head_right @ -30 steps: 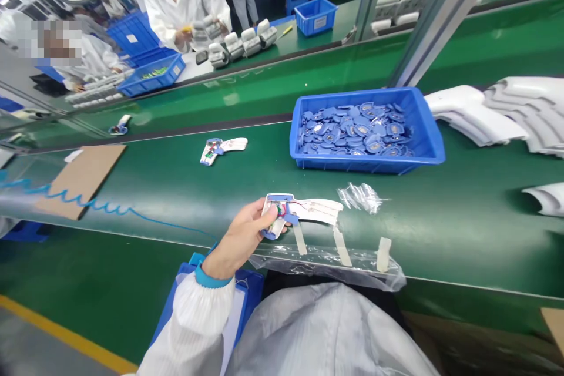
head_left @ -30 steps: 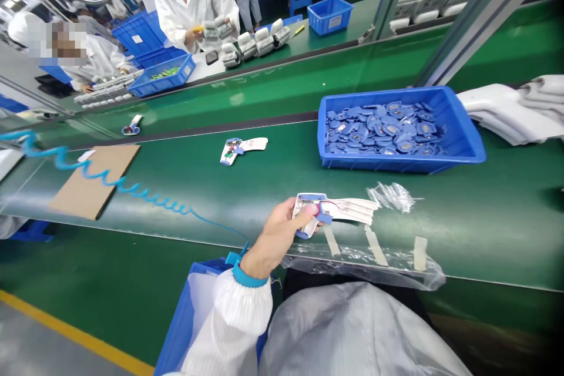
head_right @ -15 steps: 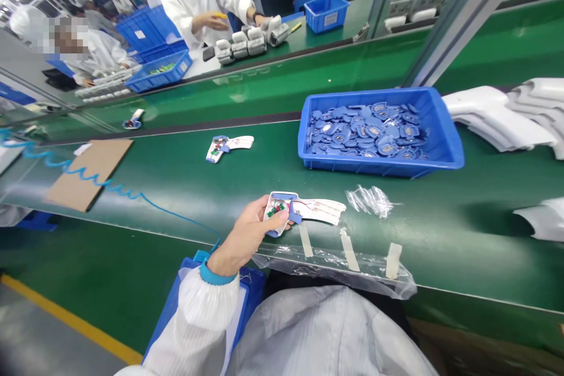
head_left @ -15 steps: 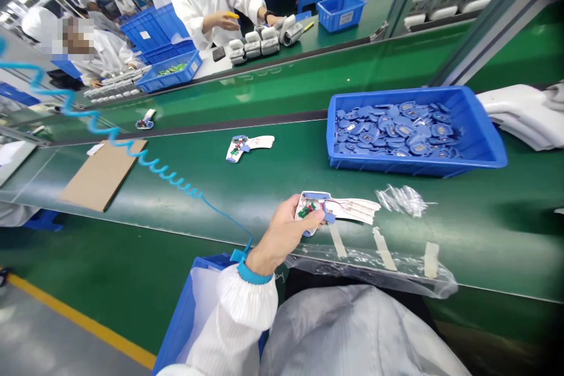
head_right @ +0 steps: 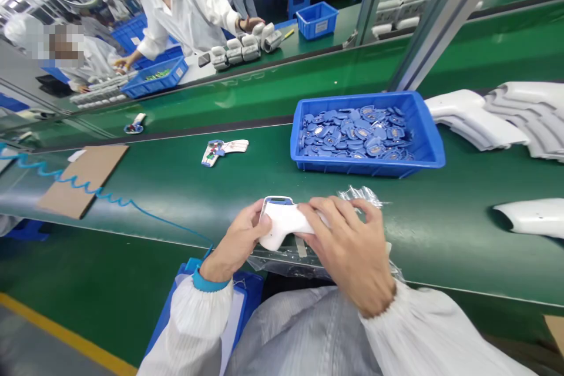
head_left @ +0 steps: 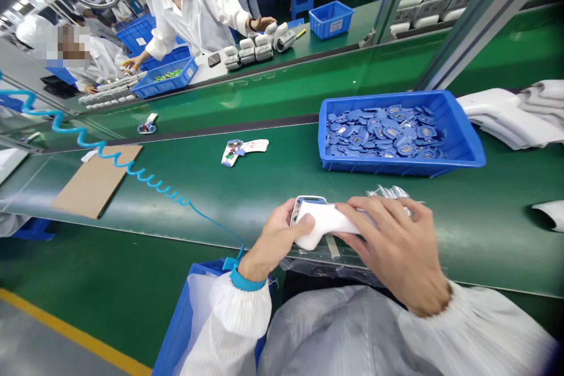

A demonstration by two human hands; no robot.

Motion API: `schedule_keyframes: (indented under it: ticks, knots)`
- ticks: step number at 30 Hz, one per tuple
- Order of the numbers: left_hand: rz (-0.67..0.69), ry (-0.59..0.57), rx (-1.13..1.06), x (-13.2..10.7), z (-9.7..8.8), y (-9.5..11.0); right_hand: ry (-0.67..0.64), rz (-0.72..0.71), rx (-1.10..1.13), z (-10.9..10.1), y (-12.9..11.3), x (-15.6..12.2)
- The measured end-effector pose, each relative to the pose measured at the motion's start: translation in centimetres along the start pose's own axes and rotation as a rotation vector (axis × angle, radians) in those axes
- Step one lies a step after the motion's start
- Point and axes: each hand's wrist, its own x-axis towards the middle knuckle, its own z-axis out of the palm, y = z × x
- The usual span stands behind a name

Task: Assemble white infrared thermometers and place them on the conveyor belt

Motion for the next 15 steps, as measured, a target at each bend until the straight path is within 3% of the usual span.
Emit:
schedule_keyframes:
  ticks: [4, 10, 13, 15]
  knots:
    - [0.004, 0.063, 0.228, -0.1, -0.1, -0.1, -0.133, 0.052, 0.14, 1.6, -0.3, 0.1]
    - [0.097, -0.024, 0.366, -0.4, -0.3, 0.4, -0.477, 0.409, 0.654, 1.5, 0.1, 0.2]
    - [0.083, -0.067, 0.392, -0.5, -0.4, 0.7, -0.456, 0.441, 0.643, 1.5, 0.2, 0.1]
    - [0.098, -0.077, 0.414, -0.5, -0.3, 0.7, -0.369, 0.445, 0.566, 1.5, 0.4, -0.2]
